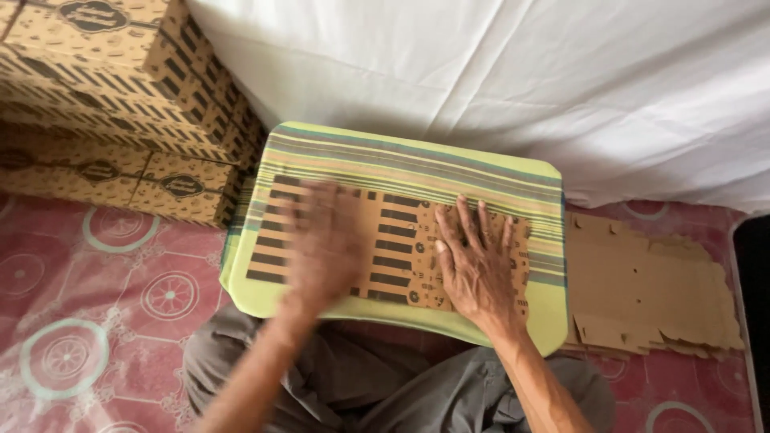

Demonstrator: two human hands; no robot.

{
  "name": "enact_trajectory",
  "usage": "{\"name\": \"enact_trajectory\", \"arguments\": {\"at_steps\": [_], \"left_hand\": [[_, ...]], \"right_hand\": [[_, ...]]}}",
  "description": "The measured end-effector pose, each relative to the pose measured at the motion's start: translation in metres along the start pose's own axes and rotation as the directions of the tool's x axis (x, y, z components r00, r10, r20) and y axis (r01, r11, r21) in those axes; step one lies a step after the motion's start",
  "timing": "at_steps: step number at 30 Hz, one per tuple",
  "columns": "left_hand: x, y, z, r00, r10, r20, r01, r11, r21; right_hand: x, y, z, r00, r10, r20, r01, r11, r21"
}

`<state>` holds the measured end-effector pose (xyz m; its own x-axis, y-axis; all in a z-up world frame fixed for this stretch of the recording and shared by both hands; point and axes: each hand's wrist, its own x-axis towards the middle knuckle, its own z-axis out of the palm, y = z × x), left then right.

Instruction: Assembling a cardboard box by folding flaps and tucking them into place on a small stool.

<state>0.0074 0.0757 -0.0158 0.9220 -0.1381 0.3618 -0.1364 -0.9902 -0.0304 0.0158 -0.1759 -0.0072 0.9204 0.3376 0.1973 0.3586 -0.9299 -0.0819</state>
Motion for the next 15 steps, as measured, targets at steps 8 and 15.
{"name": "enact_trajectory", "arguments": {"at_steps": [8, 15], "left_hand": [[-0.004, 0.096, -0.017, 0.982, 0.097, 0.16, -0.037, 0.939, -0.343], [-0.019, 0.022, -0.022, 0.998, 0.062, 0.03, -0.06, 0.996, -0.06]], "right_hand": [[-0.004, 0.009, 0.009, 0.995, -0.071, -0.07, 0.066, 0.996, -0.064], [-0.001, -0.001, -0.004, 1.0, -0.002, -0.019, 0.003, 0.997, 0.074]]}}
